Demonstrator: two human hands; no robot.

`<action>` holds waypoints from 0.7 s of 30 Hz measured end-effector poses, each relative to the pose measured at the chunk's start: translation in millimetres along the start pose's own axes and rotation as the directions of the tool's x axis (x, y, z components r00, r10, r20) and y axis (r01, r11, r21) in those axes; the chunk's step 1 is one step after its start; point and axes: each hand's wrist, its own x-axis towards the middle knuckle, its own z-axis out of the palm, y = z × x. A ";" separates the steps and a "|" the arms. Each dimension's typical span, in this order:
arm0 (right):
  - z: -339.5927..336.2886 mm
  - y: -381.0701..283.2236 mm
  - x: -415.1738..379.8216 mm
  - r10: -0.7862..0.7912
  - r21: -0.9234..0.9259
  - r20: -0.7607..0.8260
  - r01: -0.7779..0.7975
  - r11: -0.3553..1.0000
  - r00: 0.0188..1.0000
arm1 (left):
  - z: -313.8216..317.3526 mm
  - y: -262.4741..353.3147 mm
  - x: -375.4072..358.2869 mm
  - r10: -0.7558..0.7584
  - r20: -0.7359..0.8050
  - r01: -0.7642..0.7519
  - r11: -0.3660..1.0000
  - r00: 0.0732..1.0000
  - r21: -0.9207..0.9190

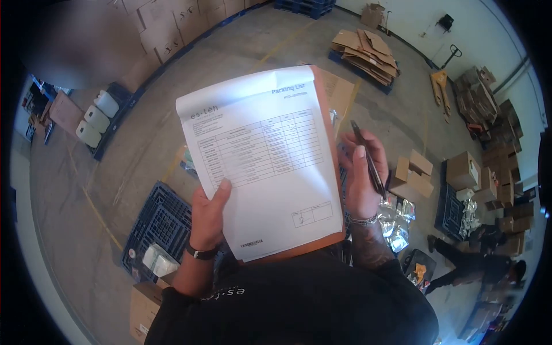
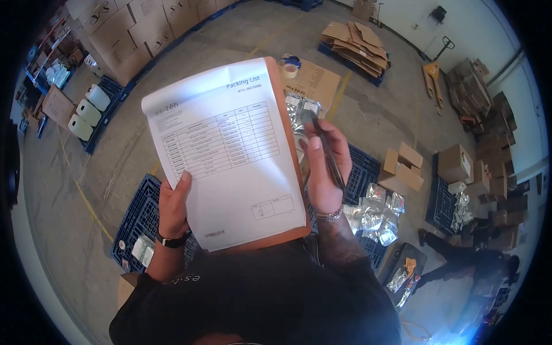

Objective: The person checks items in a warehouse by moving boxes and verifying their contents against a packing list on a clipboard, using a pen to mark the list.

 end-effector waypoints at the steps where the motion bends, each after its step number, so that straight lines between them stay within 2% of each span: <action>1: 1.8 -1.4 -0.1 -0.002 0.003 0.006 0.002 1.000 1.000 | -0.4 0.5 -0.4 0.006 -0.003 -0.006 1.000 1.000 -0.001; 3: 3.3 -3.8 -2.1 0.240 0.185 0.112 -0.258 0.948 0.964 | -1.6 1.1 -0.7 -0.006 0.021 0.007 1.000 1.000 -0.021; 6: 0.4 -5.7 -2.0 0.250 0.140 0.137 -0.269 0.953 0.958 | -5.4 -0.4 -2.6 -0.029 0.051 0.029 1.000 0.998 -0.007; 10: -1.6 -6.7 -5.1 0.238 0.129 0.137 -0.256 0.958 0.962 | -6.7 -1.5 -4.7 -0.062 0.053 0.063 0.998 0.997 -0.019; 12: -2.6 -0.8 -8.9 0.209 0.051 0.083 -0.214 0.976 0.974 | -6.3 2.5 -6.7 -0.062 0.103 0.058 0.998 0.993 0.039; 13: 0.2 -0.8 -10.4 0.205 0.072 0.064 -0.209 0.975 0.977 | -6.5 2.3 -6.3 -0.069 0.115 0.065 0.997 0.991 0.043; 17: 0.0 0.1 -13.3 0.134 -0.026 0.019 -0.134 0.991 0.991 | -13.5 0.8 -10.0 -0.033 0.066 0.020 0.982 0.997 0.190; 18: -1.8 -1.9 -15.2 0.189 -0.028 0.025 -0.188 0.982 0.982 | -14.6 -1.3 -8.7 -0.026 0.061 0.009 0.965 0.998 0.261; 19: -7.5 3.9 -13.6 0.067 -0.184 0.036 -0.059 0.981 0.997 | -8.0 -1.6 -9.6 -0.002 0.032 -0.006 0.963 0.999 0.269; 21: -12.6 3.9 -18.0 0.051 -0.121 -0.006 -0.051 0.991 0.999 | 4.9 -2.9 -6.8 0.029 0.053 -0.042 0.962 0.998 0.268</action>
